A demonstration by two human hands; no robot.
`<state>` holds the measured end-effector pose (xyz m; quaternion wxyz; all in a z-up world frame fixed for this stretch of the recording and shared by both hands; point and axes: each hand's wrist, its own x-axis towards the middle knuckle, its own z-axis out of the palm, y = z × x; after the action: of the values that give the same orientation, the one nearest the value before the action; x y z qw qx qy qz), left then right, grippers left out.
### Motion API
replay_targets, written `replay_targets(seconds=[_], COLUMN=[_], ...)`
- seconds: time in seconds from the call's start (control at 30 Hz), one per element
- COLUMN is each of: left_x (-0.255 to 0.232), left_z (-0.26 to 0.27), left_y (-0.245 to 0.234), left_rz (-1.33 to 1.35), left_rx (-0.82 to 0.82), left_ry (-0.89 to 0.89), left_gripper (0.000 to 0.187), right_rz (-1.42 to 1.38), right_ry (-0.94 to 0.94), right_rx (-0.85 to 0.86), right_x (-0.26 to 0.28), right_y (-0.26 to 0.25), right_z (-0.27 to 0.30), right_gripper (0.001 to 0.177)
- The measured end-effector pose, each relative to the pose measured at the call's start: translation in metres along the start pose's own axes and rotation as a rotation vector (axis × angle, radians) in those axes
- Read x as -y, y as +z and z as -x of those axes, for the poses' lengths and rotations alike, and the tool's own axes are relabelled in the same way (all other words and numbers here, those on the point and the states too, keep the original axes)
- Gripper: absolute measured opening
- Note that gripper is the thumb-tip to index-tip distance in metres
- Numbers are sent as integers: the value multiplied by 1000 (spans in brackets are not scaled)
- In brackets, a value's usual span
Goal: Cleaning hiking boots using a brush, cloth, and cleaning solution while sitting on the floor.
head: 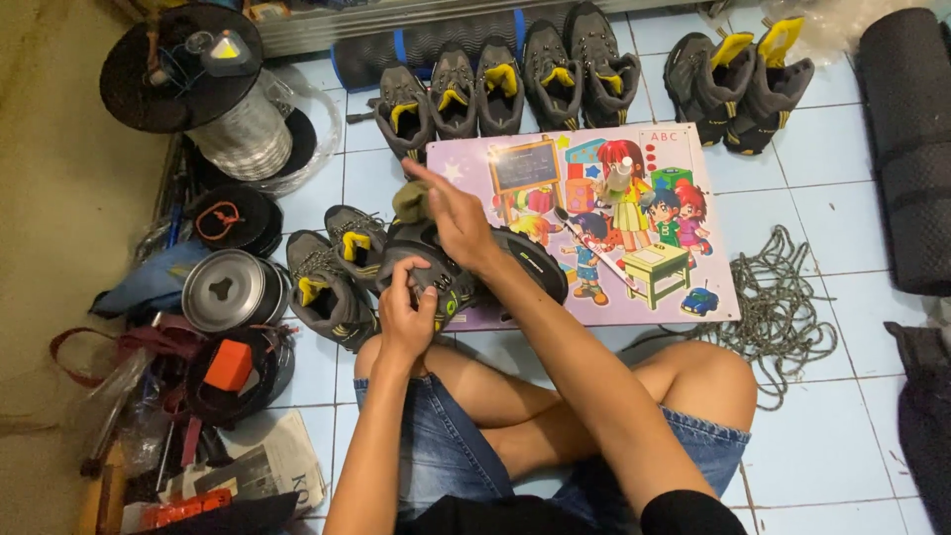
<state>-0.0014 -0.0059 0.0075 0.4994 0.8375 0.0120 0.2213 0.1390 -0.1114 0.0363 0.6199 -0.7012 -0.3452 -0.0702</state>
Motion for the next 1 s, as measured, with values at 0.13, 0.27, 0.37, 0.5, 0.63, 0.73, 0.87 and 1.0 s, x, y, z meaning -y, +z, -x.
replay_targets(seconds=[0.13,0.27,0.37,0.5,0.63,0.73,0.87,1.0], left_x=[4,6,3,11,16,22,22,23], left_z=[2,1,4,7,14,11,13,18], left_y=[1,4,3,4,5,7,6,4], left_rz=[-9,-36,-38,-27,-12,9,-41,-71], left_rx=[-7,-12,-21,-29,-48,-48,-56,-86], left_ry=[-18,-14,-17,-11,-41,-36,-58,-55], left_gripper=[34,35,34,38,38,36,36,32], right_rz=[-62,303,384,237,187,138,155,341], right_ry=[-132,237,307,204,271,263,59,0], right_rx=[-54,493,658,683,674,305,375,395], right_x=[29,32,21,31,41,5,33,4], right_y=[-6,-19,-20,-38,-49,-28,-10,-5], right_z=[-12,-13,-11,-9,-9,0,21,54], right_gripper=[45,46,48,44,46,36,33,41])
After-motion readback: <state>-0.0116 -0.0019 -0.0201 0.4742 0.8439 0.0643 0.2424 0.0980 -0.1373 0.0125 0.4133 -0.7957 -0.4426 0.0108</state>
